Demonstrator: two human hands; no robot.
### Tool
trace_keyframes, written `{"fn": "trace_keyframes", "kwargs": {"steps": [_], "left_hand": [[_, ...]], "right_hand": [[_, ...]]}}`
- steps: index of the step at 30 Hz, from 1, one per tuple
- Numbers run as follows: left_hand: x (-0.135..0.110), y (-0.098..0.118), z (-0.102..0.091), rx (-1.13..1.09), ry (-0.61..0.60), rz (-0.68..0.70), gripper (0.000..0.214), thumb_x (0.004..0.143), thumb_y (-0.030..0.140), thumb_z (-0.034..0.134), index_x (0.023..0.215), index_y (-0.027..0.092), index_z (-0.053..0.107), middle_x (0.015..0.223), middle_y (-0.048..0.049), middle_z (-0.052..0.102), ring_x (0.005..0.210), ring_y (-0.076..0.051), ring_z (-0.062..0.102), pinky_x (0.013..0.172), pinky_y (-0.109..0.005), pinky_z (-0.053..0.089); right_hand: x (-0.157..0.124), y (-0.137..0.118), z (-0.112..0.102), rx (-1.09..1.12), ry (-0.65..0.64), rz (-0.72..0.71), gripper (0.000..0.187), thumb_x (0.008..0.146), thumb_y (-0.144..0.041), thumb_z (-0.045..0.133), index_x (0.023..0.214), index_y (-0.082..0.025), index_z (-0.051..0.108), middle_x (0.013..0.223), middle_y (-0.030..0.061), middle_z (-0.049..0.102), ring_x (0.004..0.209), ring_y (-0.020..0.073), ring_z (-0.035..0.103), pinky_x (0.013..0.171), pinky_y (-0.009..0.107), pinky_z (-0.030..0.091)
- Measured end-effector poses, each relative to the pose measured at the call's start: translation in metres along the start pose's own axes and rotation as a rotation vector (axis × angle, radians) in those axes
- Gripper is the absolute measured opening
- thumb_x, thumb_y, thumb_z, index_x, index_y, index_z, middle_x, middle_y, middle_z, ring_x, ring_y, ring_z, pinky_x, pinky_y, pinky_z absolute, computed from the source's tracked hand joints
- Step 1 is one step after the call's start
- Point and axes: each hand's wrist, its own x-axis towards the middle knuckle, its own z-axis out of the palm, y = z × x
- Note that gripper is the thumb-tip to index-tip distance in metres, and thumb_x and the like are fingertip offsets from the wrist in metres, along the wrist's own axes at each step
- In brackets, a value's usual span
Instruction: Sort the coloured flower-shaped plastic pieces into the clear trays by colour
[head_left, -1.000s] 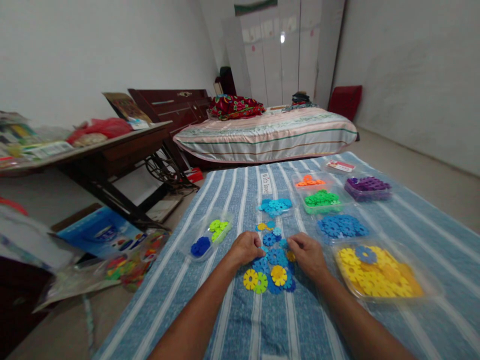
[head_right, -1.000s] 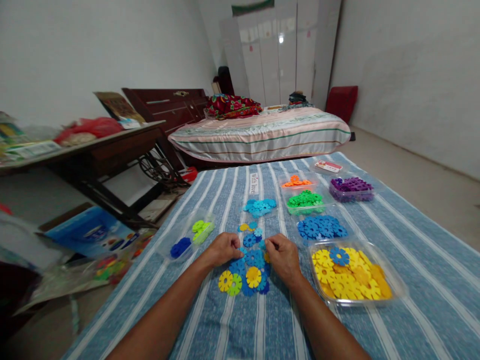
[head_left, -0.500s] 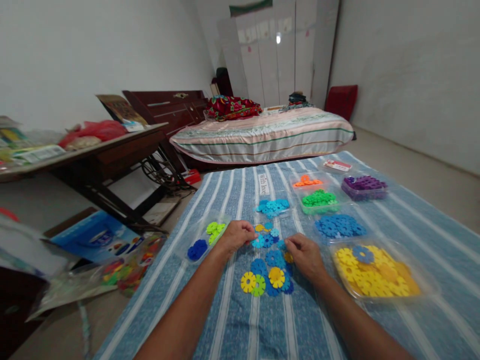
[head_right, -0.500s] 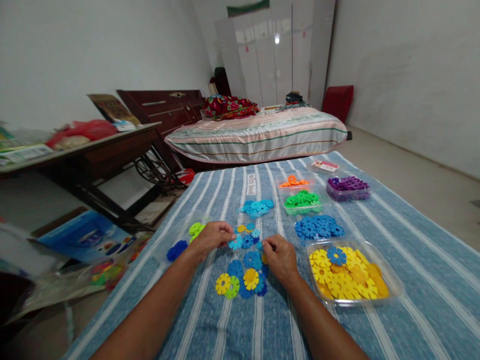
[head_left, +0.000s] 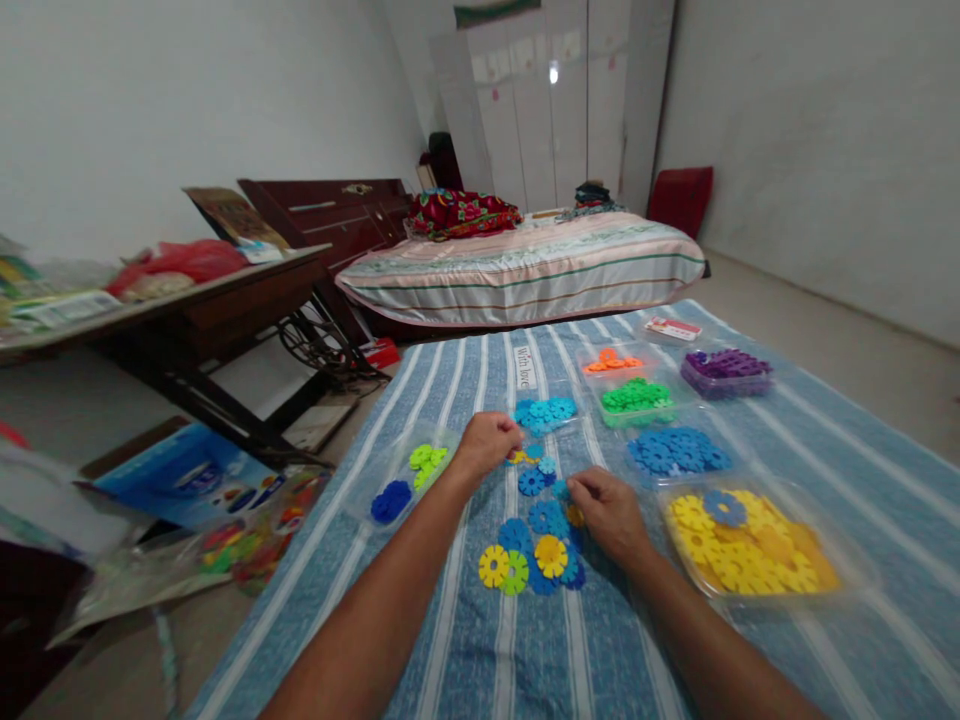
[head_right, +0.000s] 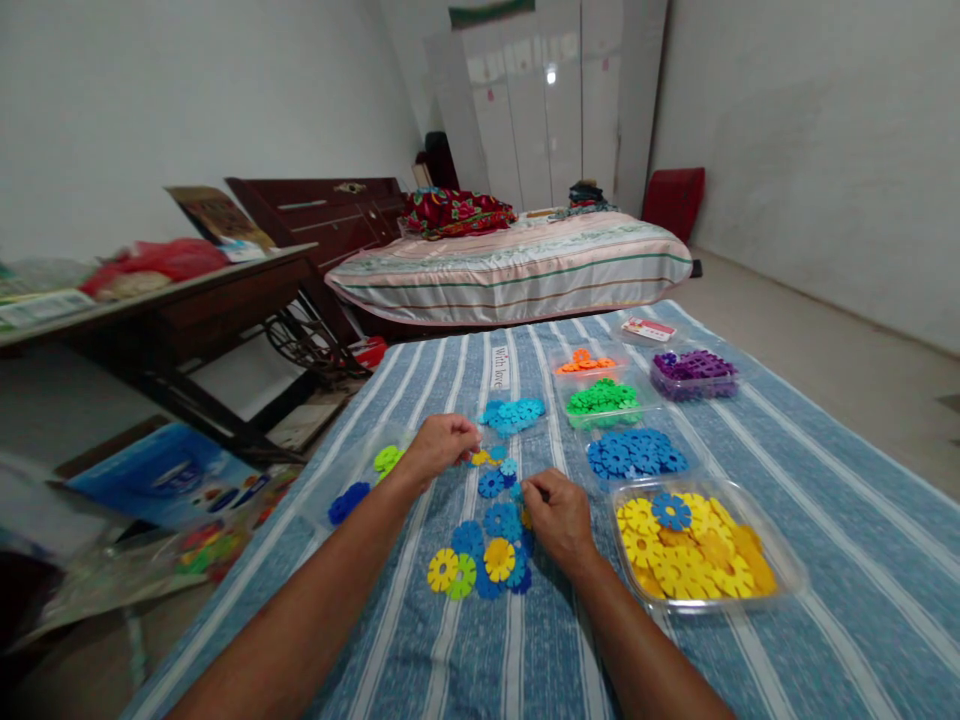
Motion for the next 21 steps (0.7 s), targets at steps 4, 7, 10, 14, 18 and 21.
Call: {"fn": "trace_keyframes", "kwargs": {"steps": [4,7,10,14,18,21], "left_hand": [[-0.004,-0.036,0.001,0.345,0.043,-0.033,0.008,0.061,0.012,0.059,0.055,0.017,0.062,0.052,0.0006,0.056,0.059,-0.015,0.056,0.057,-0.025,0.035],[-0.004,-0.047,0.002,0.368,0.088,-0.051,0.011,0.059,0.011,0.061,0.065,0.017,0.068,0.061,-0.0010,0.063,0.066,-0.018,0.059,0.061,-0.026,0.036],[-0.002,-0.051,0.006,0.371,0.097,-0.060,0.019,0.060,0.016,0.065,0.078,0.017,0.072,0.069,-0.0017,0.067,0.071,-0.019,0.060,0.063,-0.026,0.037],[0.001,-0.052,0.011,0.355,0.080,-0.054,0.021,0.061,0.021,0.069,0.081,0.018,0.073,0.065,0.0012,0.064,0.072,-0.018,0.060,0.063,-0.024,0.036],[0.004,-0.054,0.014,0.341,0.085,-0.062,0.015,0.058,0.020,0.071,0.073,0.019,0.069,0.058,0.0036,0.057,0.066,-0.016,0.056,0.060,-0.024,0.033],[0.006,-0.056,0.015,0.316,0.087,-0.073,0.013,0.055,0.018,0.072,0.065,0.019,0.063,0.055,0.0053,0.053,0.061,-0.013,0.052,0.056,-0.023,0.030]], "right_hand": [[0.000,0.001,0.001,-0.009,0.008,-0.008,0.031,0.082,-0.038,0.051,0.066,-0.018,0.069,0.066,0.0021,0.061,0.064,0.0157,0.057,0.062,0.026,0.041],[0.000,0.002,0.001,-0.007,0.003,-0.015,0.031,0.082,-0.038,0.050,0.066,-0.018,0.069,0.066,0.0024,0.061,0.064,0.0158,0.057,0.063,0.027,0.040],[0.000,0.002,0.001,-0.004,-0.010,-0.020,0.031,0.083,-0.037,0.050,0.067,-0.017,0.068,0.066,0.0024,0.061,0.064,0.0160,0.057,0.063,0.027,0.040],[0.000,0.001,0.000,-0.006,-0.015,-0.012,0.031,0.083,-0.037,0.050,0.067,-0.018,0.068,0.066,0.0019,0.060,0.063,0.0155,0.055,0.062,0.027,0.040],[-0.001,-0.002,0.000,0.002,0.002,-0.012,0.032,0.082,-0.038,0.051,0.064,-0.018,0.067,0.063,0.0015,0.058,0.061,0.0149,0.054,0.060,0.027,0.039],[0.000,-0.002,0.000,0.006,0.005,-0.011,0.032,0.082,-0.039,0.051,0.064,-0.018,0.068,0.063,0.0017,0.059,0.061,0.0151,0.055,0.060,0.026,0.039]]}}
